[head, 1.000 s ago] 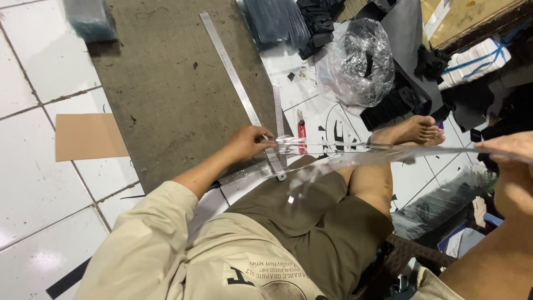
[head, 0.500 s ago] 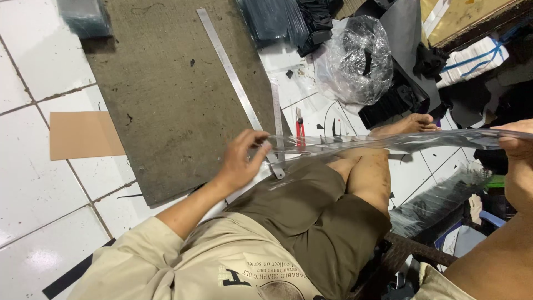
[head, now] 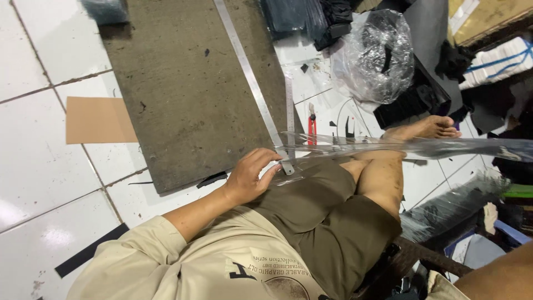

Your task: Measuring and cutting material using a metal ruler and a utility knife on the floor

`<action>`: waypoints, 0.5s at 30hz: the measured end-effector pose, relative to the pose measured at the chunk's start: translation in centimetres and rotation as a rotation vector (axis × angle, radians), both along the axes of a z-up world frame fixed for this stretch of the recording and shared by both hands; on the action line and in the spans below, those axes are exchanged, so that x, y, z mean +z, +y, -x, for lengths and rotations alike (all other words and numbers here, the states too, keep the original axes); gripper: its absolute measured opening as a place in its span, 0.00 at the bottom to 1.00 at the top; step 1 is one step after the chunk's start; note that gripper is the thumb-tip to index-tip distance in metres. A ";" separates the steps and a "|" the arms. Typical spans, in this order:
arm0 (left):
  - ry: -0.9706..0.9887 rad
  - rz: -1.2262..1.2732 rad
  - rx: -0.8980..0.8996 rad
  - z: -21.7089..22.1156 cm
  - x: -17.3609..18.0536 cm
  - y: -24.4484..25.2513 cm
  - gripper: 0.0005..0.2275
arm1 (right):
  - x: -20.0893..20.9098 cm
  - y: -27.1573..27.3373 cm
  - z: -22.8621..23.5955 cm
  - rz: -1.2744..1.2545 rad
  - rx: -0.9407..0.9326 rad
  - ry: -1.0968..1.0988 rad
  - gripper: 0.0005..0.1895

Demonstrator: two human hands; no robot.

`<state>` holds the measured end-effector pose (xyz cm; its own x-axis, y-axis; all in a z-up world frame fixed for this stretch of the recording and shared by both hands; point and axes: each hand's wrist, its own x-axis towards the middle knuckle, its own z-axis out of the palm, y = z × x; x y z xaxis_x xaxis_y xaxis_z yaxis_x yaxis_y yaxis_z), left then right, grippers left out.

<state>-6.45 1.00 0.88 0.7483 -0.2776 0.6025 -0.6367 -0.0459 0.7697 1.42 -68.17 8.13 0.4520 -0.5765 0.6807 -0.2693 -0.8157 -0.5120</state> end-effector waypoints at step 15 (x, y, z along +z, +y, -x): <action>0.138 -0.084 0.046 0.2 -2.4 1.1 0.06 | -19.1 -0.3 -12.1 -0.294 -0.629 -0.491 0.50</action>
<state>-6.68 2.13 -1.55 0.8353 -0.2864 0.4694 -0.5212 -0.1404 0.8418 13.55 -68.47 -10.94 -0.3190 -0.8057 0.4990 -0.3200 -0.4041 -0.8569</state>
